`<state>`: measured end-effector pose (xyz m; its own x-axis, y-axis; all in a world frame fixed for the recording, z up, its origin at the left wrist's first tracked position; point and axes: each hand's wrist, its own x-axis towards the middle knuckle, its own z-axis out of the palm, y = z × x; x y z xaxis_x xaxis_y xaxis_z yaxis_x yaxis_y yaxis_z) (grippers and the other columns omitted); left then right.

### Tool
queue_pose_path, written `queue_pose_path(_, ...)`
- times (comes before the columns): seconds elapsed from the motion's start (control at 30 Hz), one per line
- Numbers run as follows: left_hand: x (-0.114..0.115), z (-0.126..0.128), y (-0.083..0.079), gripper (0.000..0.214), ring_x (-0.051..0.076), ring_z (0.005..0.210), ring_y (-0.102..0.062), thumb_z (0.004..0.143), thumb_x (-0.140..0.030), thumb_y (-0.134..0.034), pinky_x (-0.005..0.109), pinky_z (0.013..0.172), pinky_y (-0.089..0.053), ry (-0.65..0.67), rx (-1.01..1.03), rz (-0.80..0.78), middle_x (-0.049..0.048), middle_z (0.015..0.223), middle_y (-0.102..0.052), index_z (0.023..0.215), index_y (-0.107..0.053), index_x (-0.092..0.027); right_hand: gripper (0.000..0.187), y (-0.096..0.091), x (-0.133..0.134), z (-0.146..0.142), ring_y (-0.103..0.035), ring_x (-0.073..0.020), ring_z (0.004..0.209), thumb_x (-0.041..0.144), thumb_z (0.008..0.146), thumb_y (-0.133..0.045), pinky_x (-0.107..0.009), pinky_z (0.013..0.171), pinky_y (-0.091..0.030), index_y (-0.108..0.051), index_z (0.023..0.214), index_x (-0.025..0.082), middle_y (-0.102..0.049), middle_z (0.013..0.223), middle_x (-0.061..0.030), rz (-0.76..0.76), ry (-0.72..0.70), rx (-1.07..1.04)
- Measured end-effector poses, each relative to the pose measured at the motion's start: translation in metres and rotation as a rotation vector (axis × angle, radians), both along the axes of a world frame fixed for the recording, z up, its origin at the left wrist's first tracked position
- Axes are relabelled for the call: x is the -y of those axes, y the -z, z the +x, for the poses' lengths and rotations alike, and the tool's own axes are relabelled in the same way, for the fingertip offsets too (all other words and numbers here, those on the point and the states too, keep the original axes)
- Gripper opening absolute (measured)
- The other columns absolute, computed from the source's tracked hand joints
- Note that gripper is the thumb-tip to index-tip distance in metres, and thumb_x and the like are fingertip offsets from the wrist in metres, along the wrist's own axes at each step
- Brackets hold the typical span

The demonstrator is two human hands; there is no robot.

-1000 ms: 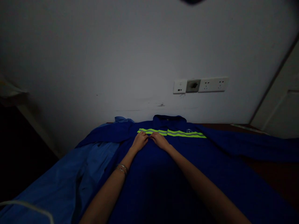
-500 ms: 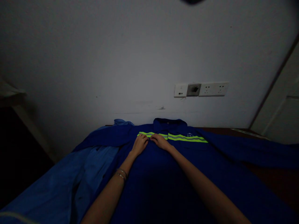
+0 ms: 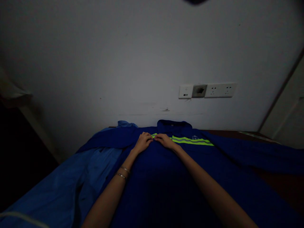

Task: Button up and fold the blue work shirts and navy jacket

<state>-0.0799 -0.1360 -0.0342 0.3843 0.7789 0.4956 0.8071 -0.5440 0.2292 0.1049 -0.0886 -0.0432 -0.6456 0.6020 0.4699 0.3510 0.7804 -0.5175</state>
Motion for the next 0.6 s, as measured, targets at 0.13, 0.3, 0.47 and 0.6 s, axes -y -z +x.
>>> queue_pose_path(0.13,-0.007,-0.004,-0.008,0.013,0.017,0.094,-0.047,0.080,-0.027,-0.053,0.031,0.086,-0.035,0.045,0.040,-0.071,0.0029,0.096,-0.059,0.085,-0.064,-0.020,0.019,-0.009,-0.001,0.002,-0.055,-0.0155,0.076,0.023,0.083,-0.046,-0.025,0.071,-0.041,-0.063,0.084,0.014,-0.063,0.082,-0.0038,-0.099,-0.089,-0.004)
queue_pose_path(0.3,-0.004,-0.001,-0.021,0.012,0.018,0.098,-0.044,0.081,-0.025,-0.051,0.031,0.085,-0.035,0.055,-0.065,-0.062,0.0039,0.098,-0.056,0.087,-0.061,-0.020,0.022,-0.016,-0.006,0.008,-0.054,-0.0150,0.077,0.030,0.083,-0.046,-0.025,0.073,-0.040,-0.061,0.083,0.015,-0.062,0.083,-0.0029,-0.171,-0.185,0.003)
queue_pose_path(0.47,0.008,0.013,-0.031,0.012,0.019,0.097,-0.043,0.084,-0.021,-0.045,0.032,0.085,-0.034,0.029,-0.183,-0.001,0.0058,0.098,-0.053,0.090,-0.055,-0.018,0.027,-0.021,-0.008,0.015,-0.050,-0.0129,0.069,0.036,0.082,-0.046,-0.024,0.066,-0.039,-0.061,0.081,0.013,-0.059,0.076,-0.0012,-0.246,-0.239,0.010)
queue_pose_path(0.6,0.012,0.017,-0.034,0.014,0.018,0.094,-0.045,0.086,-0.020,-0.042,0.031,0.082,-0.035,0.035,-0.180,0.064,0.0064,0.095,-0.054,0.090,-0.055,-0.017,0.027,-0.026,-0.006,0.016,-0.050,-0.0120,0.065,0.035,0.080,-0.048,-0.022,0.062,-0.039,-0.063,0.082,0.013,-0.059,0.074,-0.0009,-0.285,-0.222,0.002)
